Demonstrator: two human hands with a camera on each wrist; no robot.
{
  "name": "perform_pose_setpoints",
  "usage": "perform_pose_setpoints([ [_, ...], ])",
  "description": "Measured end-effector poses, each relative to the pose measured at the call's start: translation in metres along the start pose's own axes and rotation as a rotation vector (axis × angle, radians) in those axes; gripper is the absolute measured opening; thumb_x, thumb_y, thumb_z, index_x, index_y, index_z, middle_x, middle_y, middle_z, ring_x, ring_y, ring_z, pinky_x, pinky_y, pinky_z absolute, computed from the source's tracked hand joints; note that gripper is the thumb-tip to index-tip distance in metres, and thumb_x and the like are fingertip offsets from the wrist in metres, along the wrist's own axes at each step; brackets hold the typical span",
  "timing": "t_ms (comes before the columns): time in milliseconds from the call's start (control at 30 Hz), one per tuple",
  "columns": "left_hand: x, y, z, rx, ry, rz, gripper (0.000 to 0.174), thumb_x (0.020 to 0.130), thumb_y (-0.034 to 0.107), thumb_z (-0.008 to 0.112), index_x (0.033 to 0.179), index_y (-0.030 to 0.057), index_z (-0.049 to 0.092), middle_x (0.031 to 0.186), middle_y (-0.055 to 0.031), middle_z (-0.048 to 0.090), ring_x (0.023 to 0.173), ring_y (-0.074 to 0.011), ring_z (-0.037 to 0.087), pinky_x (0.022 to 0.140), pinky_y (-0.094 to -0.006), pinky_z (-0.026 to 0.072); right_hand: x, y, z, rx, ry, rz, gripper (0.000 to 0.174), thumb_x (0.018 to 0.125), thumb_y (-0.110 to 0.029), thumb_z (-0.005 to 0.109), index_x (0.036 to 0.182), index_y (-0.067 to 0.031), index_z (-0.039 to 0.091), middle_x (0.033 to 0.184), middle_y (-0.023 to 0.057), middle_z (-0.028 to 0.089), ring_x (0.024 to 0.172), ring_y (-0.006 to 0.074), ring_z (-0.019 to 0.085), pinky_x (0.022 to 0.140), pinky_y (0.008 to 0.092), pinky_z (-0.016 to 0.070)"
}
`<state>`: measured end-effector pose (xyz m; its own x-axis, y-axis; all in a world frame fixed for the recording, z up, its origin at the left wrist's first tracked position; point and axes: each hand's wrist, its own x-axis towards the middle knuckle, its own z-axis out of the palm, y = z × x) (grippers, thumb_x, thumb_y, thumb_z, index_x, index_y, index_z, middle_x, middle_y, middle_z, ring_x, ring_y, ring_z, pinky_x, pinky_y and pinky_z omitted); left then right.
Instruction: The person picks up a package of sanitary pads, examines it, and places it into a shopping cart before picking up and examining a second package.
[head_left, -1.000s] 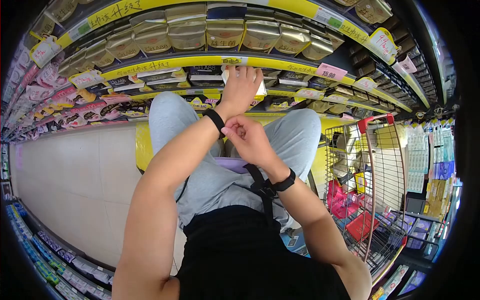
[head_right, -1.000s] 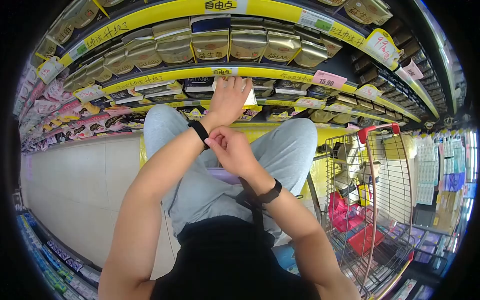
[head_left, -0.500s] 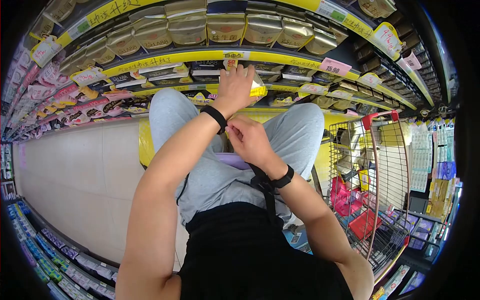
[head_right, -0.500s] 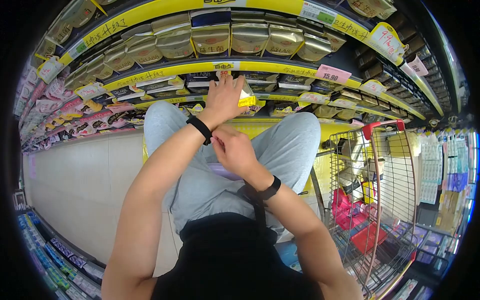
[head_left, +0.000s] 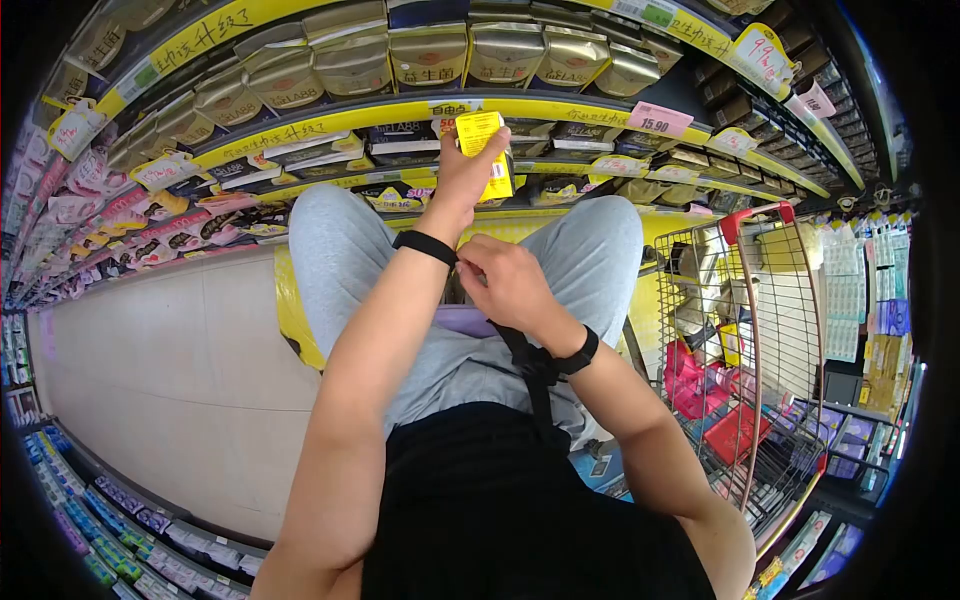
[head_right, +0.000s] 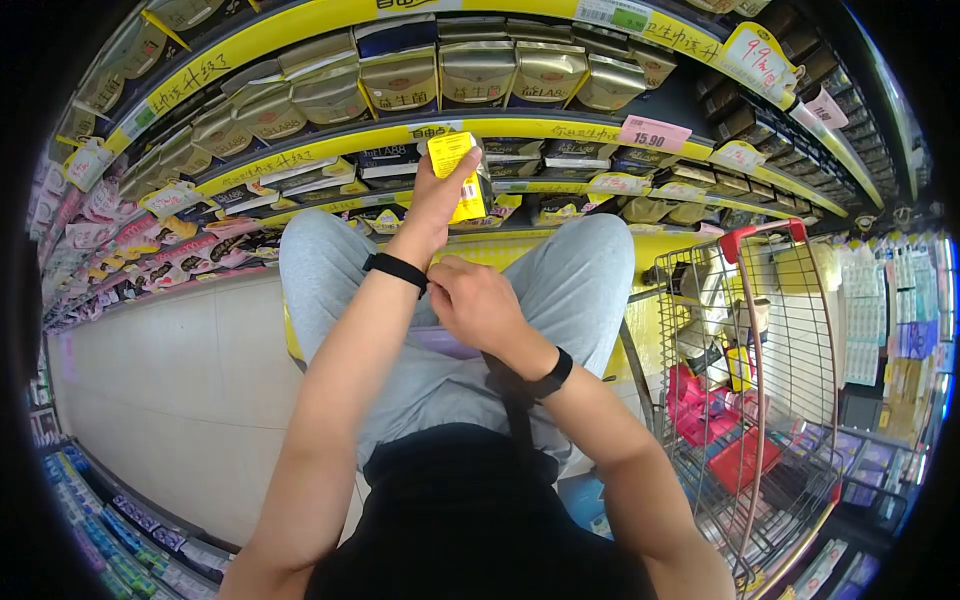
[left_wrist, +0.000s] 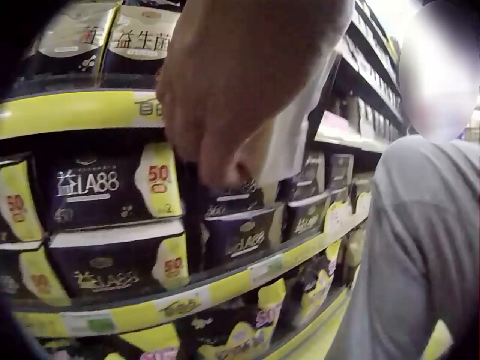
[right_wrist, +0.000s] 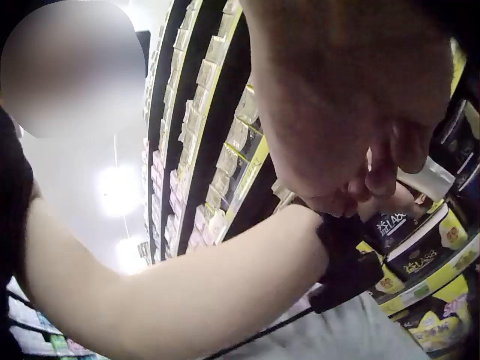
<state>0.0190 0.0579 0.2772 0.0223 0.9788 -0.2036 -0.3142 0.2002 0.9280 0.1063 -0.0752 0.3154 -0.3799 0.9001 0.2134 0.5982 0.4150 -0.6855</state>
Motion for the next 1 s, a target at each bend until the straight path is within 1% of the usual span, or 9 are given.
perform_pose_setpoints([
  [67, -0.005, -0.001, -0.001, 0.078, 0.031, 0.019, 0.078, 0.08, 0.035, 0.085, 0.135, -0.0026, 0.043, 0.119, -0.0142, 0.064, 0.105, -0.0219, 0.065, 0.088, -0.035, 0.0531, -0.002, -0.001, -0.006, 0.108, -0.038, -0.001, 0.007, 0.083, -0.008, 0.065, 0.086, -0.0019, 0.063, 0.079, 0.0133, 0.061, 0.067, 0.034, 0.062, 0.061, 0.0438, 0.0497],
  [167, -0.007, -0.012, -0.007, 0.626, 0.017, 0.432, 0.087, 0.076, 0.04, 0.086, 0.138, -0.0021, 0.042, 0.128, -0.02, 0.058, 0.118, -0.0306, 0.059, 0.099, -0.0414, 0.0481, -0.001, -0.011, -0.02, 0.241, -0.074, 0.004, 0.006, 0.081, -0.003, 0.066, 0.085, -0.0006, 0.062, 0.075, 0.0126, 0.058, 0.061, 0.0294, 0.058, 0.058, 0.0396, 0.0466],
  [200, -0.007, -0.015, -0.008, 0.693, -0.046, 0.463, 0.096, 0.071, 0.046, 0.086, 0.142, -0.0007, 0.041, 0.131, -0.0236, 0.053, 0.121, -0.0385, 0.054, 0.103, -0.0478, 0.0431, 0.001, -0.013, -0.022, 0.28, -0.08, 0.002, 0.006, 0.08, -0.001, 0.066, 0.085, -0.0001, 0.061, 0.073, 0.0123, 0.057, 0.059, 0.0278, 0.056, 0.057, 0.0382, 0.0454],
  [300, -0.014, -0.009, -0.003, 0.957, -0.112, 0.685, 0.097, 0.069, 0.047, 0.087, 0.143, 0.0022, 0.041, 0.127, -0.021, 0.054, 0.117, -0.0384, 0.054, 0.098, -0.0493, 0.044, 0.006, -0.013, -0.018, 0.326, -0.033, -0.069, 0.006, 0.086, -0.001, 0.065, 0.084, 0.0015, 0.061, 0.071, 0.0091, 0.052, 0.055, 0.0204, 0.047, 0.053, 0.032, 0.0401],
  [533, -0.02, 0.011, 0.0, 1.183, -0.316, 0.839, 0.101, 0.069, 0.05, 0.087, 0.144, 0.003, 0.04, 0.129, -0.0203, 0.055, 0.12, -0.0394, 0.054, 0.102, -0.0491, 0.0431, 0.013, 0.001, -0.008, 0.338, 0.063, -0.082, 0.007, 0.087, -0.003, 0.067, 0.087, 0.0016, 0.062, 0.073, 0.0093, 0.054, 0.055, 0.0202, 0.048, 0.053, 0.0322, 0.0396],
  [667, -0.006, 0.003, -0.004, 0.862, -0.121, 0.679, 0.093, 0.074, 0.044, 0.087, 0.141, -0.0009, 0.04, 0.128, -0.0222, 0.059, 0.119, -0.0346, 0.06, 0.1, -0.0429, 0.0479, 0.003, 0.007, 0.011, 0.344, 0.11, -0.021, 0.014, 0.089, -0.009, 0.072, 0.093, 0.0014, 0.063, 0.074, 0.0071, 0.056, 0.057, 0.0166, 0.05, 0.054, 0.0299, 0.0412],
  [767, 0.004, -0.004, -0.009, 0.546, -0.084, 0.417, 0.092, 0.074, 0.045, 0.086, 0.138, -0.004, 0.043, 0.126, -0.0246, 0.06, 0.116, -0.0382, 0.061, 0.097, -0.0436, 0.0491, -0.003, 0.011, 0.02, 0.518, -0.008, 0.178, 0.024, 0.086, -0.014, 0.076, 0.101, -0.0007, 0.063, 0.08, 0.0067, 0.059, 0.061, 0.0175, 0.054, 0.057, 0.031, 0.0444],
  [800, 0.009, -0.011, -0.012, 0.58, -0.043, 0.456, 0.088, 0.077, 0.043, 0.085, 0.137, -0.0047, 0.043, 0.122, -0.0214, 0.064, 0.108, -0.0313, 0.067, 0.091, -0.0384, 0.0525, -0.005, 0.012, 0.024, 0.6, -0.064, 0.262, 0.028, 0.085, -0.016, 0.078, 0.104, -0.0015, 0.063, 0.083, 0.0071, 0.06, 0.062, 0.0187, 0.055, 0.058, 0.032, 0.0456],
  [1000, 0.014, -0.009, -0.014, 0.226, -0.04, 0.23, 0.082, 0.081, 0.039, 0.084, 0.135, -0.0048, 0.04, 0.112, -0.0144, 0.069, 0.097, -0.0183, 0.069, 0.084, -0.0311, 0.0543, -0.006, 0.022, 0.048, 0.572, 0.067, 0.151, 0.043, 0.082, -0.02, 0.083, 0.113, -0.0025, 0.059, 0.09, 0.0055, 0.056, 0.067, 0.0146, 0.05, 0.061, 0.0287, 0.0439],
])
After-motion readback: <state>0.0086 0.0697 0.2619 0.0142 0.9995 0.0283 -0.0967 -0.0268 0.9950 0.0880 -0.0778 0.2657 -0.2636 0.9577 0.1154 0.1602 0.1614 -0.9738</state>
